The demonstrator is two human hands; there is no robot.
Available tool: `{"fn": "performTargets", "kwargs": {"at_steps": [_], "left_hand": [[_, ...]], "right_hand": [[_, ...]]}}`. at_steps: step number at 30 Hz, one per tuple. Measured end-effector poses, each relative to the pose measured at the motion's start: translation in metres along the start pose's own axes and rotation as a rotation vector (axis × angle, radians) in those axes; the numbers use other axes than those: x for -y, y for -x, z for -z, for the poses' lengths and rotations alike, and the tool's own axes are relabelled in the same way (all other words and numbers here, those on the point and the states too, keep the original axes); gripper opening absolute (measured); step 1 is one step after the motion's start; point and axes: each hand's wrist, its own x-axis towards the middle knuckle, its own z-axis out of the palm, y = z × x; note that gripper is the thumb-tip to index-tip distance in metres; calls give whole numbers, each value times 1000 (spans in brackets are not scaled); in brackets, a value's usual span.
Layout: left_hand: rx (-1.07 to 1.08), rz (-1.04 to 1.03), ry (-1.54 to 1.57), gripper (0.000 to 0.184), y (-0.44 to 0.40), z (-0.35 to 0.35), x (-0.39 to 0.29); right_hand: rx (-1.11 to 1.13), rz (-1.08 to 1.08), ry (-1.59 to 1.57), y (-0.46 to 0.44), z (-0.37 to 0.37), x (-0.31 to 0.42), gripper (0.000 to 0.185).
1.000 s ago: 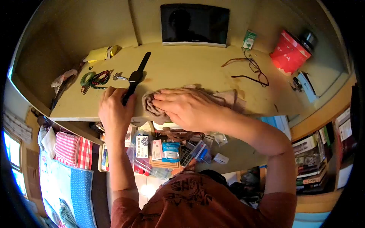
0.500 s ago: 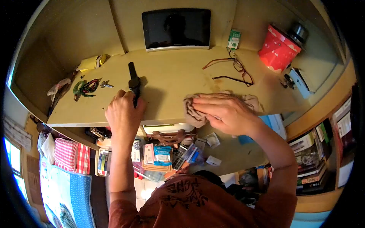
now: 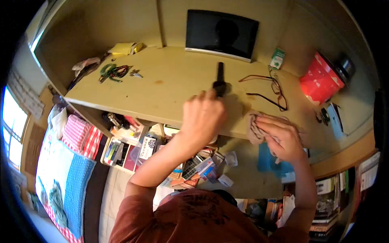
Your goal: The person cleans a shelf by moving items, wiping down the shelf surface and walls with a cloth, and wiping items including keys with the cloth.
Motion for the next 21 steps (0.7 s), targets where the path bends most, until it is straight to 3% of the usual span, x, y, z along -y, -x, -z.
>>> {"fn": "performTargets", "kwargs": {"at_steps": [5, 9, 12, 21], "left_hand": [[72, -108, 33, 10, -5, 0, -29], [52, -50, 71, 9, -7, -3, -39], [14, 56, 98, 21, -9, -2, -36], [19, 37, 322, 28, -15, -24, -27]], "right_hand": [[-8, -64, -36, 15, 8, -12, 37], [8, -50, -62, 15, 10, -11, 38], [10, -43, -42, 15, 9, -14, 37], [-113, 42, 94, 24, -4, -18, 38]]}}
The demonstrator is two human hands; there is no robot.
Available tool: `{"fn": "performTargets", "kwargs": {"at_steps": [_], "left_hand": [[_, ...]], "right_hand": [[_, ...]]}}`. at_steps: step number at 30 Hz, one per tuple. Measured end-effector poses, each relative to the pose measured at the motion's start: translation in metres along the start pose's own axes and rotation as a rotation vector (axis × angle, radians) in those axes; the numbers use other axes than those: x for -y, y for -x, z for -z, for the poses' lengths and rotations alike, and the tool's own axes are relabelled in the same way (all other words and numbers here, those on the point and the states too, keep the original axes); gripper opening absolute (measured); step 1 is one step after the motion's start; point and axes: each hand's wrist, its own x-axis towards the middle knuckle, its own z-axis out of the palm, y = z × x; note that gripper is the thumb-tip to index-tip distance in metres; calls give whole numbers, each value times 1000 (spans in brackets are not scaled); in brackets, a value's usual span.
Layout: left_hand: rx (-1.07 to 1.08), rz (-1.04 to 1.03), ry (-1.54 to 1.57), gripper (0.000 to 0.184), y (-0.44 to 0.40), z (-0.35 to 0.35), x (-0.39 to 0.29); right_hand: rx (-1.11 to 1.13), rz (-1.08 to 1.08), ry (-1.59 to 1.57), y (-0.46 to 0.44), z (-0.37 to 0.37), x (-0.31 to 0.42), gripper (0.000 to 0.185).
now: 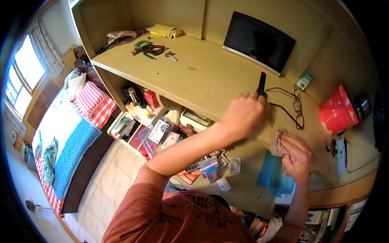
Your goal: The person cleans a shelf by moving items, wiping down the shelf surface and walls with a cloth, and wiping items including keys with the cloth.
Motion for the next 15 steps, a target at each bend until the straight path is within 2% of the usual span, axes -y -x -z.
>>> {"fn": "performTargets", "kwargs": {"at_steps": [6, 8, 9, 11, 15], "left_hand": [[-18, -8, 78, 21, 23, 52, 32], [-15, -16, 54, 19, 34, 76, 59], [-13, -24, 33, 17, 40, 87, 74], [-87, -32, 12, 11, 49, 108, 106], [-90, 116, -39, 17, 62, 158, 179]], "right_hand": [[-89, -62, 220, 1, -8, 12, 39], [-150, -230, 2, -13, -5, 33, 41], [-153, -242, 3, -28, -2, 51, 41], [-242, 10, 187, -76, -2, 94, 44], [-199, 62, 20, -165, -40, 129, 42]]}}
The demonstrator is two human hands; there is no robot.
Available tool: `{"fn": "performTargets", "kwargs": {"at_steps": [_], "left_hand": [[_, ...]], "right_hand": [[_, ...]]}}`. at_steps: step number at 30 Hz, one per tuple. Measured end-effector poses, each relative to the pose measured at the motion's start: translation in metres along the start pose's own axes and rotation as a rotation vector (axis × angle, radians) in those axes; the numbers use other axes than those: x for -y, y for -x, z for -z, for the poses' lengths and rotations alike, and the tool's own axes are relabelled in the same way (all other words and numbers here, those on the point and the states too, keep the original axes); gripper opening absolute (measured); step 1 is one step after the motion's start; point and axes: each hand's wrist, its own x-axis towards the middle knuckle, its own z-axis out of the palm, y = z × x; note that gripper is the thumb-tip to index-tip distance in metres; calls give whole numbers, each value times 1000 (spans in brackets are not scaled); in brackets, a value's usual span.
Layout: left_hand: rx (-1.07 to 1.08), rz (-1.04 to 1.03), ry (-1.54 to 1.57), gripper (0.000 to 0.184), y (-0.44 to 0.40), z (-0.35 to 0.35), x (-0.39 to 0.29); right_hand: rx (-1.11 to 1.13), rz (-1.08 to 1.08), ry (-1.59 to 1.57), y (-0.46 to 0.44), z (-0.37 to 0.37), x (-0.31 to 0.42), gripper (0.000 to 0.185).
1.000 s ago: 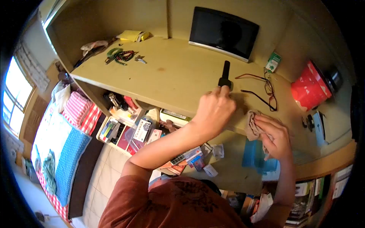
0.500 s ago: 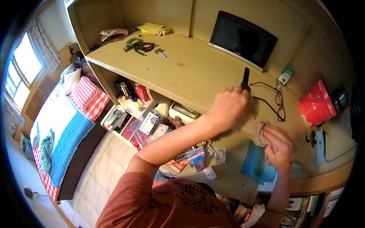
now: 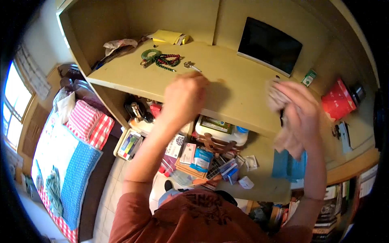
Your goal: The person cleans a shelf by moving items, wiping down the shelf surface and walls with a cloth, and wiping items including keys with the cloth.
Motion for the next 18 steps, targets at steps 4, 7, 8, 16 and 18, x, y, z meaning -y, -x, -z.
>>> {"fn": "performTargets", "kwargs": {"at_steps": [4, 7, 8, 16, 18], "left_hand": [[-43, 73, 16, 19, -1, 39, 72], [-34, 29, 31, 18, -6, 50, 113], [-21, 18, 43, 19, -8, 50, 122], [200, -30, 346, 24, -23, 49, 139], [215, -136, 221, 26, -34, 44, 130]], "right_hand": [[195, -111, 15, -44, -83, -22, 39], [282, -196, 246, -40, -142, -39, 42], [276, -214, 260, -44, -143, -37, 42], [418, -58, 13, -59, -158, 41, 42], [341, -68, -61, -62, -162, 20, 35]]}}
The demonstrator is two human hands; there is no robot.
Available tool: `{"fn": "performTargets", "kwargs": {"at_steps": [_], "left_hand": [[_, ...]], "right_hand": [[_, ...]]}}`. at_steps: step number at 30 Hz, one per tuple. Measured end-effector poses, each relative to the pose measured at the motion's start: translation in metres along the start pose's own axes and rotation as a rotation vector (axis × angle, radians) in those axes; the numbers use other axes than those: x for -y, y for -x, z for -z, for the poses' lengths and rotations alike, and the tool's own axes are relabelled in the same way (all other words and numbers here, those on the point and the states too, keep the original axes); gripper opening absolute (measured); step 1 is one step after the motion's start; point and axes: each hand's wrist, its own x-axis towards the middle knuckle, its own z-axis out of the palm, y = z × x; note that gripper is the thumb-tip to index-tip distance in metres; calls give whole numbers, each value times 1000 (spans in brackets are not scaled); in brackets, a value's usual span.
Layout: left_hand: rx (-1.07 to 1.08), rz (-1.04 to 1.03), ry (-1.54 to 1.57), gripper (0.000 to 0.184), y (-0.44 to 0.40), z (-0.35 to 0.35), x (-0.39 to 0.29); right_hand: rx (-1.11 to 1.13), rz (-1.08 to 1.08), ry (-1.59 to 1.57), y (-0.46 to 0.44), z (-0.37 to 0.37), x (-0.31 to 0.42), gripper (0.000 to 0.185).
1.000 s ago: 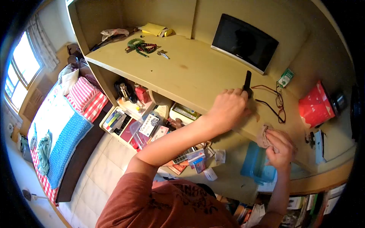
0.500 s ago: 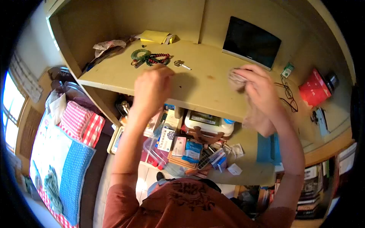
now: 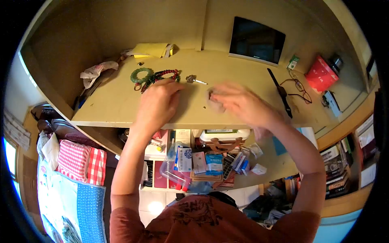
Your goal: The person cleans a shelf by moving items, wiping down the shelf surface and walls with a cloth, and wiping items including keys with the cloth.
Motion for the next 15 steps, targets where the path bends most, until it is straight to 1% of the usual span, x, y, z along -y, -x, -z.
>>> {"fn": "performTargets", "kwargs": {"at_steps": [1, 2, 3, 4, 5, 9, 11, 12, 14, 15], "left_hand": [[66, -89, -55, 33, -9, -7, 4], [66, -93, -47, 33, -17, -15, 5], [56, -209, -96, 36, -25, -24, 4], [40, -322, -151, 39, -31, -31, 2], [54, -337, -171, 42, -35, -37, 1], [105, -347, -203, 39, -42, -47, 5], [112, -330, -198, 37, -40, -44, 3], [122, -311, -184, 35, -38, -44, 2], [92, -301, -187, 33, -37, -46, -1], [61, -290, -191, 32, -36, -46, -2]], "right_hand": [[-58, -68, 241, -5, 6, -10, 32], [-119, -134, 481, -9, 10, -21, 30], [-119, -135, 488, -15, 11, -36, 30], [-114, -243, 449, -23, 10, -54, 28], [-108, -347, 407, -28, 9, -66, 26], [-131, -305, 480, -43, -3, -75, 26], [-176, -294, 378, -51, -6, -82, 26], [-179, -294, 376, -60, -7, -84, 26], [-51, -457, 426, -87, -11, -89, 28], [-51, -456, 424, -99, -14, -92, 28]]}}
